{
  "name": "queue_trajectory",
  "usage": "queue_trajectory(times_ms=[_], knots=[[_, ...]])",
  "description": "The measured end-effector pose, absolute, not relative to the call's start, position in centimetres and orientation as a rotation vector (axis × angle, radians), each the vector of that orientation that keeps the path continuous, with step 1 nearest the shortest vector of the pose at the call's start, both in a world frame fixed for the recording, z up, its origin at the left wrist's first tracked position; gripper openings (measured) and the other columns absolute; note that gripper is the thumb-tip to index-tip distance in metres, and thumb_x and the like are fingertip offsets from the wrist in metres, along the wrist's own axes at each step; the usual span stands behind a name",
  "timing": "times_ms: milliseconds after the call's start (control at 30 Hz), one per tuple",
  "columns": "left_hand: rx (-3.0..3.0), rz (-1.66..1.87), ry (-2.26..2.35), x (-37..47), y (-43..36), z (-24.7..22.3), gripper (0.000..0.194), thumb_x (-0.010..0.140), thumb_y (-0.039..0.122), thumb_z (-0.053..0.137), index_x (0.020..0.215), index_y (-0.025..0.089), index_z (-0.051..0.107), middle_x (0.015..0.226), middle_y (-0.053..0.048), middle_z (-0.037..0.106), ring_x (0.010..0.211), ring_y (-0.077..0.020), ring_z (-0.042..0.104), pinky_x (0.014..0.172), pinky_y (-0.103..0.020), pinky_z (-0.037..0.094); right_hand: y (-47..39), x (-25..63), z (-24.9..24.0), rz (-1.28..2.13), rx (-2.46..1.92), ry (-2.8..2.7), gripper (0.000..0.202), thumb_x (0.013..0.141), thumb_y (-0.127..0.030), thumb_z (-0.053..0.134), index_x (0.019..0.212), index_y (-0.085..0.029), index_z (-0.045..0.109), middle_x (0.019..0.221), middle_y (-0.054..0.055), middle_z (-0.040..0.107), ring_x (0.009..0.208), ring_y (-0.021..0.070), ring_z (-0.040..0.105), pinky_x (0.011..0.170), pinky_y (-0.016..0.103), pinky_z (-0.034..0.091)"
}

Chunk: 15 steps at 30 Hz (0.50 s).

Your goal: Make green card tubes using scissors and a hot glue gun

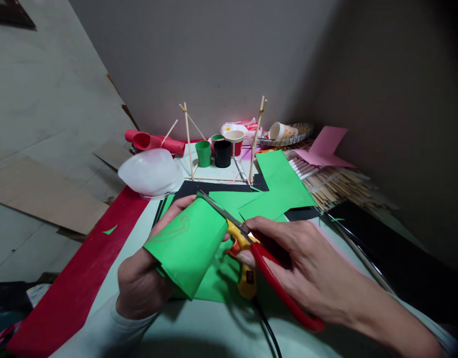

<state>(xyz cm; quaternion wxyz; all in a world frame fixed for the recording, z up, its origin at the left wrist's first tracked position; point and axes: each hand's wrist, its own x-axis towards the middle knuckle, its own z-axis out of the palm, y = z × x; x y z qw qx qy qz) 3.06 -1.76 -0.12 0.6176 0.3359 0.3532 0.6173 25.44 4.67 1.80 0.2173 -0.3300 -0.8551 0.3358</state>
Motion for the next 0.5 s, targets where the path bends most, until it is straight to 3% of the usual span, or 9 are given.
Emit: queue_trajectory(times_ms=[133, 333, 500], knots=[[0.7, 1.415, 0.788, 3.6, -1.8, 1.0, 0.051, 0.075, 0.042, 0.076, 0.124, 0.031, 0.067, 0.115, -0.005, 0.079, 0.098, -0.0341, 0.076, 0.082, -0.048, 0.063, 4.8, 25.5, 1.8, 0.9, -0.885, -2.377, 0.015, 0.1, -0.03, 0.059, 0.087, -0.024, 0.058, 0.06, -0.009, 0.046, 0.052, 0.0101, 0.034, 0.051, 0.025, 0.028], [0.613, 1.479, 0.948, 4.0, -1.7, 1.9, 0.047, 0.069, 0.038, 0.08, 0.114, 0.027, 0.074, 0.119, -0.007, 0.076, 0.102, -0.0331, 0.074, 0.09, -0.046, 0.063, 4.8, 25.9, 2.2, 0.896, -0.895, -2.433, 0.019, 0.101, -0.031, 0.057, 0.086, -0.022, 0.062, 0.062, -0.006, 0.051, 0.053, 0.0106, 0.035, 0.052, 0.025, 0.03], [0.768, 1.465, 1.017, 3.1, -1.3, 1.7, 0.048, 0.073, 0.032, 0.074, 0.12, 0.022, 0.074, 0.126, -0.008, 0.073, 0.11, -0.0291, 0.07, 0.089, -0.036, 0.061, 5.2, 25.9, 2.3, 0.856, -0.941, -2.472, 0.023, 0.102, -0.035, 0.056, 0.086, -0.021, 0.065, 0.062, -0.005, 0.051, 0.052, 0.0113, 0.035, 0.051, 0.028, 0.027]])
